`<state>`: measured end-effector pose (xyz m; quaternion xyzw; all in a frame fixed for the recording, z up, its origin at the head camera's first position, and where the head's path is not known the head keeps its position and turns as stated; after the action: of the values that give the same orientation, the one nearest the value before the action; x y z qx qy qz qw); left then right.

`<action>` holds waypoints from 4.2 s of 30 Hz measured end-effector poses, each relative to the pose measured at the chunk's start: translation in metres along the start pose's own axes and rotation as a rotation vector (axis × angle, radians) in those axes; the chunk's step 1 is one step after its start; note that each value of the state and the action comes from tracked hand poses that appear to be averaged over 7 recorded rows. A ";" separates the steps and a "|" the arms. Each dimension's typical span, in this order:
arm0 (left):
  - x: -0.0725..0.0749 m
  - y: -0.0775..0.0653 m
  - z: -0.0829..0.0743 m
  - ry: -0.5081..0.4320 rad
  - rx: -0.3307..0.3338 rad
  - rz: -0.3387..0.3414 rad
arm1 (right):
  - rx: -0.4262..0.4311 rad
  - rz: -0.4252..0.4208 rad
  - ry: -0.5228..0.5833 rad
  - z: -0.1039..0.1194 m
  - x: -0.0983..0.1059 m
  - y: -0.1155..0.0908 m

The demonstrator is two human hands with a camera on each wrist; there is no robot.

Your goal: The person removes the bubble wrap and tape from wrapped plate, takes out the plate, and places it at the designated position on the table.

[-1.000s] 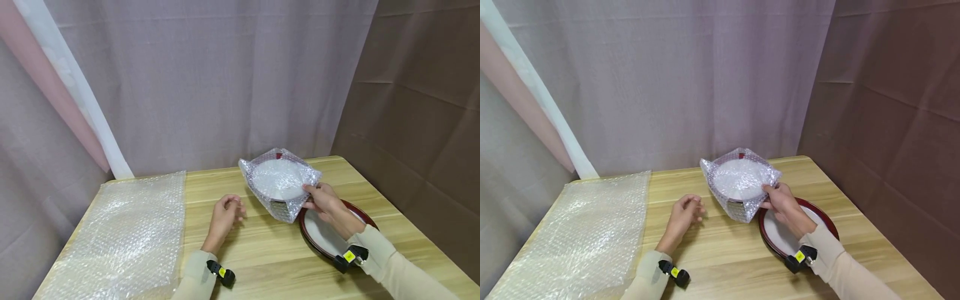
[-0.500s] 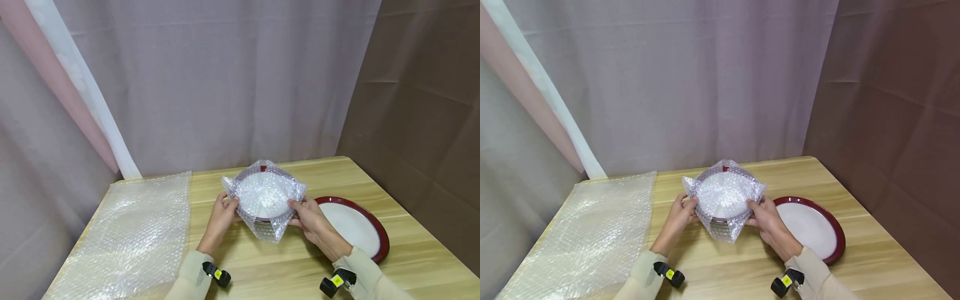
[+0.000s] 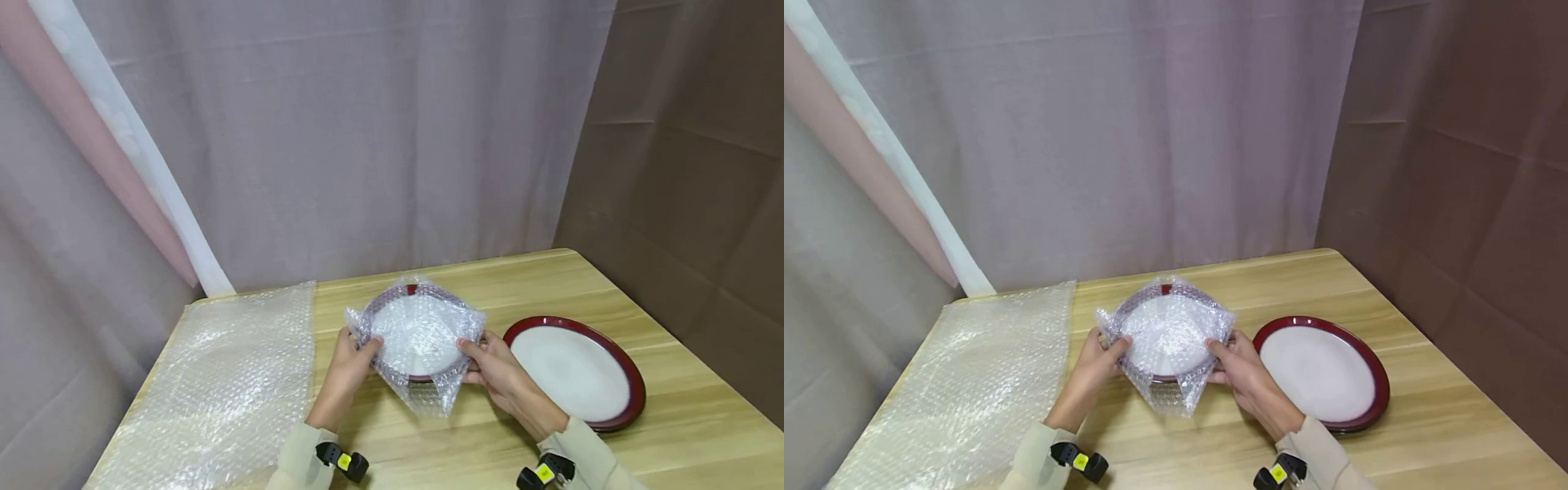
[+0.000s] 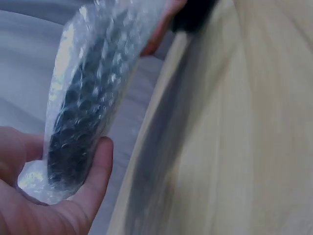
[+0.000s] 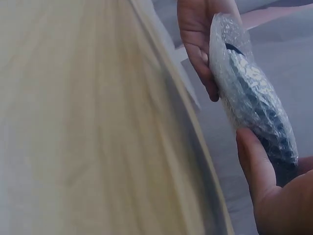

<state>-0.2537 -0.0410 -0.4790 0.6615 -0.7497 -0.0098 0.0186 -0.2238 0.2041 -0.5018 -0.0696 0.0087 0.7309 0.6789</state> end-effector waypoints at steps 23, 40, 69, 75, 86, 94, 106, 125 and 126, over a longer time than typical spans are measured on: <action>0.035 0.009 -0.006 0.584 0.029 -0.038 | -0.103 0.085 -0.054 -0.028 -0.003 0.005; 0.001 -0.001 -0.022 1.158 -0.358 -0.054 | -0.078 0.124 -0.146 -0.029 -0.007 -0.001; -0.019 0.002 -0.004 0.988 -0.290 0.178 | -0.117 0.116 -0.706 -0.015 -0.003 -0.017; -0.015 0.004 -0.003 0.898 -0.254 0.196 | -0.100 0.104 -0.721 -0.003 -0.005 -0.019; -0.013 0.006 -0.001 0.763 -0.242 0.322 | 0.243 -0.021 -1.192 0.043 -0.016 -0.011; -0.015 0.004 -0.001 0.668 -0.248 0.501 | 0.356 0.317 -1.208 0.063 -0.052 0.005; -0.017 -0.004 -0.005 0.613 -0.202 0.720 | 0.080 0.644 -1.004 0.041 -0.066 0.008; -0.034 -0.016 -0.016 0.936 -0.275 0.596 | 0.084 0.734 -0.988 0.013 -0.077 0.003; -0.035 -0.016 -0.016 0.946 -0.273 0.588 | 0.076 0.727 -0.978 0.013 -0.076 0.004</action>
<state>-0.2332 -0.0082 -0.4637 0.3492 -0.8042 0.1961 0.4392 -0.2237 0.1300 -0.4809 0.3059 -0.2550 0.8621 0.3133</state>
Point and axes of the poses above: each hand's wrist, its own y-axis towards the middle knuckle, its own x-axis out of the back of the hand, z = x × y, the point moved 7 cm from there along y, towards the middle knuckle, and after that the axes turned 4 degrees about -y, right-handed, at the moved point
